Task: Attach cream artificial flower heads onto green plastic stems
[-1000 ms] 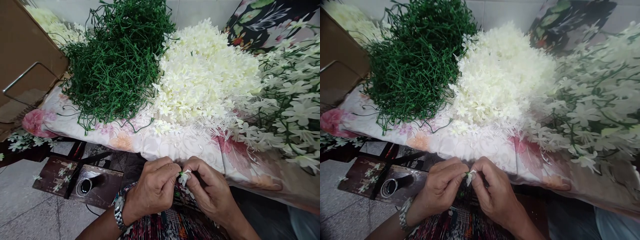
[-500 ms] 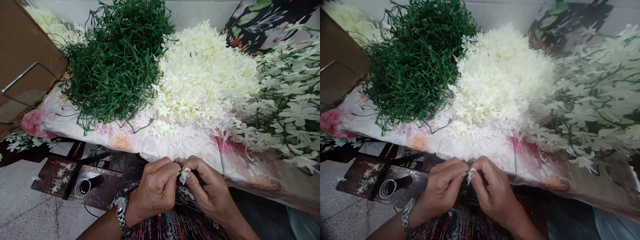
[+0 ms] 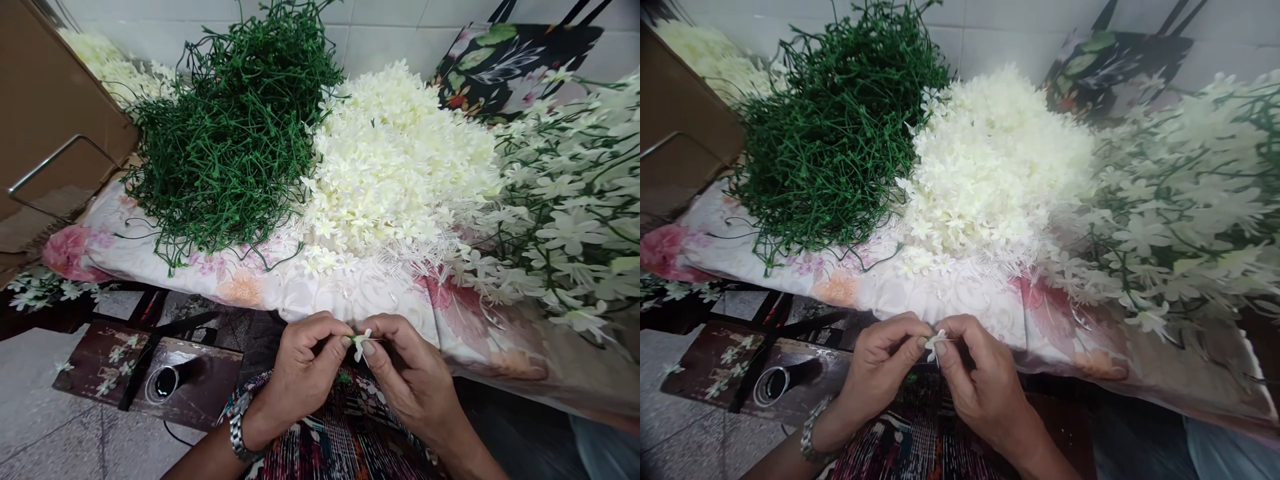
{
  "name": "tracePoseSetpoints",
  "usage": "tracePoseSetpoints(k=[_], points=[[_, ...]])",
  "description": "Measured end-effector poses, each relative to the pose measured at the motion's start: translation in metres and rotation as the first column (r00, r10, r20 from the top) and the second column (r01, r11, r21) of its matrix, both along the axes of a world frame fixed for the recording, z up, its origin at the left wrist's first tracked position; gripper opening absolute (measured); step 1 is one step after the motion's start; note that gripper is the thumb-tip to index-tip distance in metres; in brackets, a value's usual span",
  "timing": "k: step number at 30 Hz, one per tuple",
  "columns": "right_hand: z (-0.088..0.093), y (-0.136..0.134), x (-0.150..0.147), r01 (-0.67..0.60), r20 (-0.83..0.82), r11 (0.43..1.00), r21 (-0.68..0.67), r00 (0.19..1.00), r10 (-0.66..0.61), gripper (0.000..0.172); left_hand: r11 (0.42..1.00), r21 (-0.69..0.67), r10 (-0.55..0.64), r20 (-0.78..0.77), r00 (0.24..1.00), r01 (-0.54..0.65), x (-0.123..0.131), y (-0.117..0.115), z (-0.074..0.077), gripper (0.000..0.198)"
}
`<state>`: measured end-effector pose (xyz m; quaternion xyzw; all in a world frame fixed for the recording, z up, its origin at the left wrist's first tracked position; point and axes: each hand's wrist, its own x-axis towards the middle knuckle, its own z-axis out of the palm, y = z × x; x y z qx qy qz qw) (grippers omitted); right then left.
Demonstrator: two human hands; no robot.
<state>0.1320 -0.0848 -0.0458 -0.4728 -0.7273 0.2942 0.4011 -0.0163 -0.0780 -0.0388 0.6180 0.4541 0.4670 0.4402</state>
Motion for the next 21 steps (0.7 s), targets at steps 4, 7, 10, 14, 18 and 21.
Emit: tracePoseSetpoints(k=[4,7,10,14,18,21], points=[[-0.003,0.0,-0.003,0.063,-0.018,0.989,0.136,0.998,-0.062,0.022,0.992,-0.127,0.013,0.094,0.996,-0.001,-0.002,0.0,0.0,0.018],[-0.002,0.002,-0.004,0.046,-0.003,0.964,0.263,0.999,-0.047,0.024,0.977,-0.214,0.022,0.147,0.989,0.01,-0.003,-0.002,-0.004,0.02],[0.003,0.005,-0.004,-0.009,0.074,0.94,0.342,0.997,-0.018,0.024,0.971,-0.238,0.023,0.159,0.987,0.016,-0.004,-0.003,-0.006,0.02],[0.007,0.007,-0.003,-0.061,0.106,0.946,0.319,0.994,0.028,0.021,0.987,-0.158,0.034,0.115,0.993,-0.016,-0.003,-0.002,-0.004,0.016],[0.006,0.007,-0.001,-0.077,0.114,0.947,0.311,0.993,0.044,0.02,0.998,-0.01,0.056,-0.004,0.998,-0.056,0.0,-0.001,0.0,0.018],[0.004,0.008,0.001,-0.073,0.139,0.949,0.307,0.99,0.031,0.016,0.996,0.074,0.057,-0.081,0.995,-0.051,0.001,0.0,-0.001,0.019]])
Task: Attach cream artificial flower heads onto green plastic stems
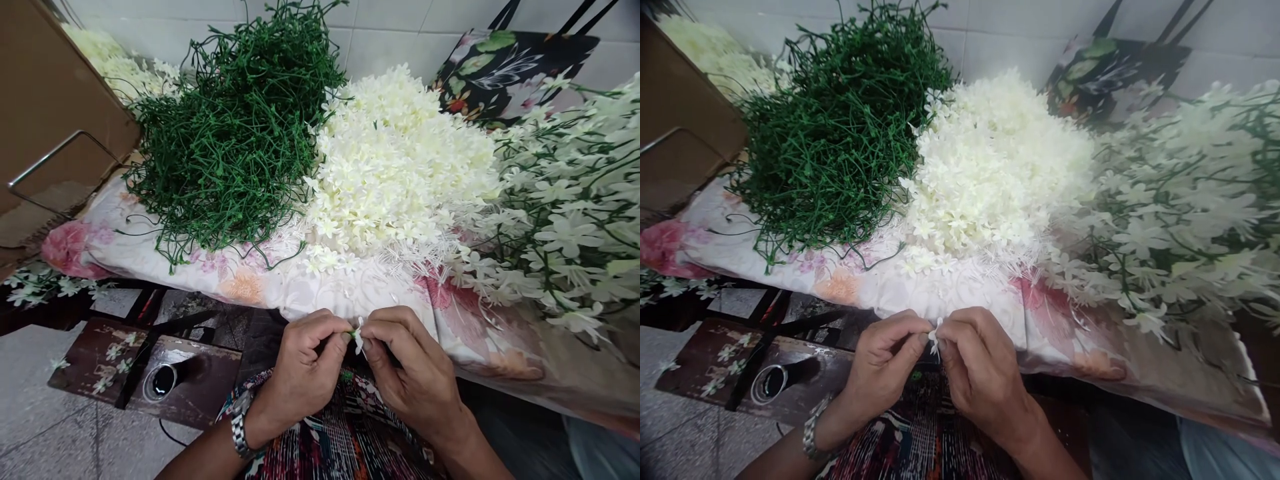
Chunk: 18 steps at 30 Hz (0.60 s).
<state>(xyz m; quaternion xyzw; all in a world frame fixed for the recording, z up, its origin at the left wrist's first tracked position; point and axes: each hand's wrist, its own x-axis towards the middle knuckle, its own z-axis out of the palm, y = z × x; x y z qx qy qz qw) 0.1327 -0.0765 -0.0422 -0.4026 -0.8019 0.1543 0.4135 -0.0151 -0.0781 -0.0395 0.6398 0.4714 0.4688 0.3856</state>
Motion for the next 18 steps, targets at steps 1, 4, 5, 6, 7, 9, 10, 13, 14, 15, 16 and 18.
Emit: tracePoseSetpoints(k=[1,4,5,6,7,9,10,13,14,15,16,18], points=[[-0.001,0.001,0.0,0.0,0.003,1.0,-0.002,1.0,0.0,0.015,1.0,0.019,-0.001,-0.023,1.0,0.001,0.0,0.0,-0.001,0.02],[-0.003,0.004,-0.001,-0.003,-0.01,1.0,-0.013,1.0,0.003,0.014,0.998,0.056,-0.003,-0.061,0.998,0.007,0.0,0.002,-0.004,0.02],[-0.004,0.006,-0.002,-0.003,-0.019,1.0,-0.016,1.0,0.003,0.014,0.998,0.063,-0.004,-0.066,0.998,0.008,-0.001,0.003,-0.004,0.02],[-0.005,0.007,-0.002,-0.002,-0.026,1.0,-0.021,1.0,0.002,0.014,0.998,0.068,-0.005,-0.069,0.998,0.01,0.0,0.003,-0.005,0.021],[-0.006,0.007,-0.002,-0.002,-0.031,1.0,-0.03,1.0,0.001,0.014,0.998,0.068,-0.006,-0.073,0.997,0.011,0.0,0.004,-0.006,0.021],[-0.008,0.009,-0.002,0.004,-0.038,0.999,-0.052,0.999,-0.006,0.013,0.998,0.061,-0.004,-0.082,0.997,0.009,0.001,0.006,-0.007,0.023],[-0.009,0.009,-0.002,0.008,-0.039,0.998,-0.063,0.999,-0.011,0.013,0.998,0.055,-0.003,-0.084,0.996,0.007,0.001,0.006,-0.008,0.023],[-0.01,0.009,-0.002,0.012,-0.052,0.997,-0.073,0.999,-0.016,0.014,0.999,0.036,-0.004,-0.097,0.995,0.007,0.002,0.007,-0.009,0.024],[-0.01,0.009,-0.003,0.012,-0.06,0.997,-0.073,0.998,-0.016,0.014,0.999,0.036,-0.007,-0.102,0.995,0.01,0.003,0.007,-0.009,0.024],[-0.011,0.009,-0.003,0.011,-0.066,0.997,-0.075,0.998,-0.016,0.014,0.999,0.038,-0.01,-0.109,0.994,0.014,0.003,0.007,-0.01,0.024],[-0.011,0.009,-0.003,0.012,-0.07,0.997,-0.078,0.997,-0.018,0.014,0.999,0.042,-0.013,-0.117,0.993,0.018,0.003,0.007,-0.01,0.024],[-0.011,0.01,-0.003,0.013,-0.072,0.996,-0.088,0.997,-0.019,0.014,0.998,0.054,-0.014,-0.132,0.991,0.021,0.003,0.007,-0.01,0.024]])
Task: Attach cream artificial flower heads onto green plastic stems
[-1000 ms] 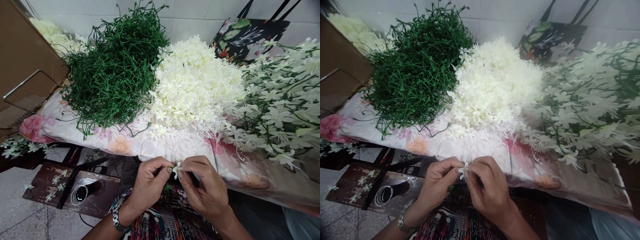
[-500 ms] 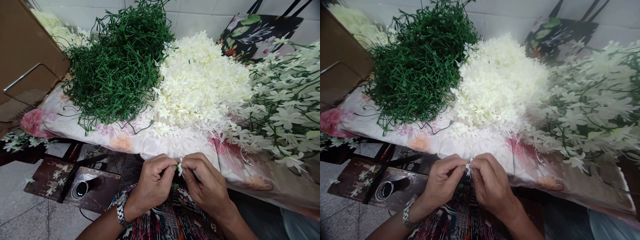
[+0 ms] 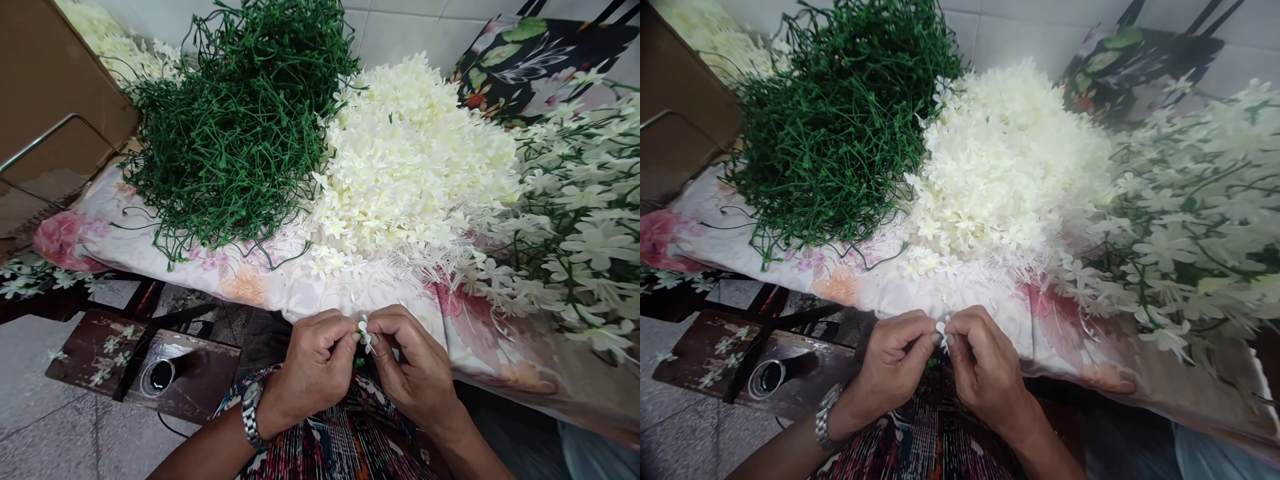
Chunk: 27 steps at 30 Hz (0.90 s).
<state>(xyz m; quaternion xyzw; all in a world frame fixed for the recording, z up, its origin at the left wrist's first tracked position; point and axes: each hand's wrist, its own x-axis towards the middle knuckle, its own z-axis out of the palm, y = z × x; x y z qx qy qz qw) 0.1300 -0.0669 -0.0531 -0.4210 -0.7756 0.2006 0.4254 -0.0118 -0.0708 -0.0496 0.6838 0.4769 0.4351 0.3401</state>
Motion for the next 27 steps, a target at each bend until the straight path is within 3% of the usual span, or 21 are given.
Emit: tracePoseSetpoints(k=[10,19,23,27], points=[[0.0,0.003,0.001,-0.002,0.016,1.0,-0.028,1.0,0.003,0.013,0.999,0.028,0.02,-0.06,0.998,-0.019,0.002,0.001,0.002,0.025],[-0.003,0.003,-0.001,-0.017,0.031,1.0,0.018,0.999,0.016,0.016,0.999,-0.016,0.041,-0.017,0.999,-0.041,0.004,0.004,0.002,0.026],[0.0,0.003,0.001,-0.042,0.002,0.999,-0.03,0.999,0.042,0.014,0.987,-0.159,0.017,0.117,0.993,0.002,-0.001,0.005,0.004,0.025],[0.014,0.002,0.005,-0.068,-0.009,0.997,-0.029,0.998,0.067,0.017,0.922,-0.37,0.028,0.358,0.933,0.114,-0.007,0.003,0.004,0.021]])
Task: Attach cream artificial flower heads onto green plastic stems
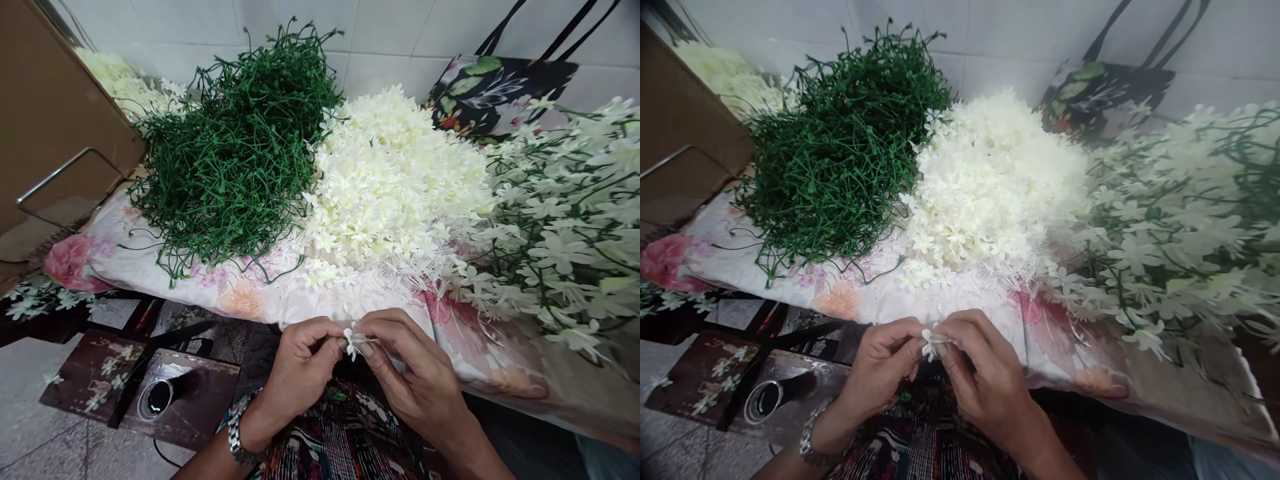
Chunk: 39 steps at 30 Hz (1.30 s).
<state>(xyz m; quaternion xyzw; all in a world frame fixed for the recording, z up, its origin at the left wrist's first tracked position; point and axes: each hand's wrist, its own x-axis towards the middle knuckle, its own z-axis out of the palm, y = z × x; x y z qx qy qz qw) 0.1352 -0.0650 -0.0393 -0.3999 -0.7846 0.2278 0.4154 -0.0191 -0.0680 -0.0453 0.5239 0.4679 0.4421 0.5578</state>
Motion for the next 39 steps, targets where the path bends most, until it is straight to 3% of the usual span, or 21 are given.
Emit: tracePoseSetpoints(k=[3,6,13,19,23,32,39], points=[[0.011,-0.001,0.003,0.002,0.028,1.0,0.019,1.0,-0.002,0.017,0.997,-0.038,0.062,0.061,0.996,-0.06,-0.002,-0.002,0.0,0.02],[0.016,-0.002,0.002,-0.02,0.065,0.999,0.025,0.998,0.019,0.017,0.989,0.075,0.13,0.001,0.992,-0.13,-0.003,-0.003,0.002,0.016],[0.013,-0.002,-0.001,-0.044,0.041,0.999,0.013,0.998,0.044,0.011,0.948,0.306,0.128,-0.109,0.986,-0.089,-0.003,-0.006,0.004,0.018],[0.007,-0.005,-0.003,0.024,0.06,0.991,0.131,0.998,-0.032,0.016,0.898,0.426,0.199,-0.16,0.967,-0.115,0.001,-0.007,0.0,0.017],[0.003,-0.005,-0.006,0.037,0.072,0.987,0.155,0.996,-0.049,0.015,0.879,0.46,0.232,-0.178,0.956,-0.127,0.002,-0.006,-0.001,0.017],[0.001,0.0,-0.007,0.007,0.06,0.999,0.048,0.998,-0.01,0.011,0.831,0.546,0.272,-0.231,0.934,-0.107,0.003,-0.005,-0.007,0.018],[-0.007,0.004,-0.01,-0.007,0.086,0.999,0.052,0.996,0.003,0.012,0.859,0.505,0.278,-0.312,0.909,-0.089,0.005,-0.004,-0.006,0.02]])
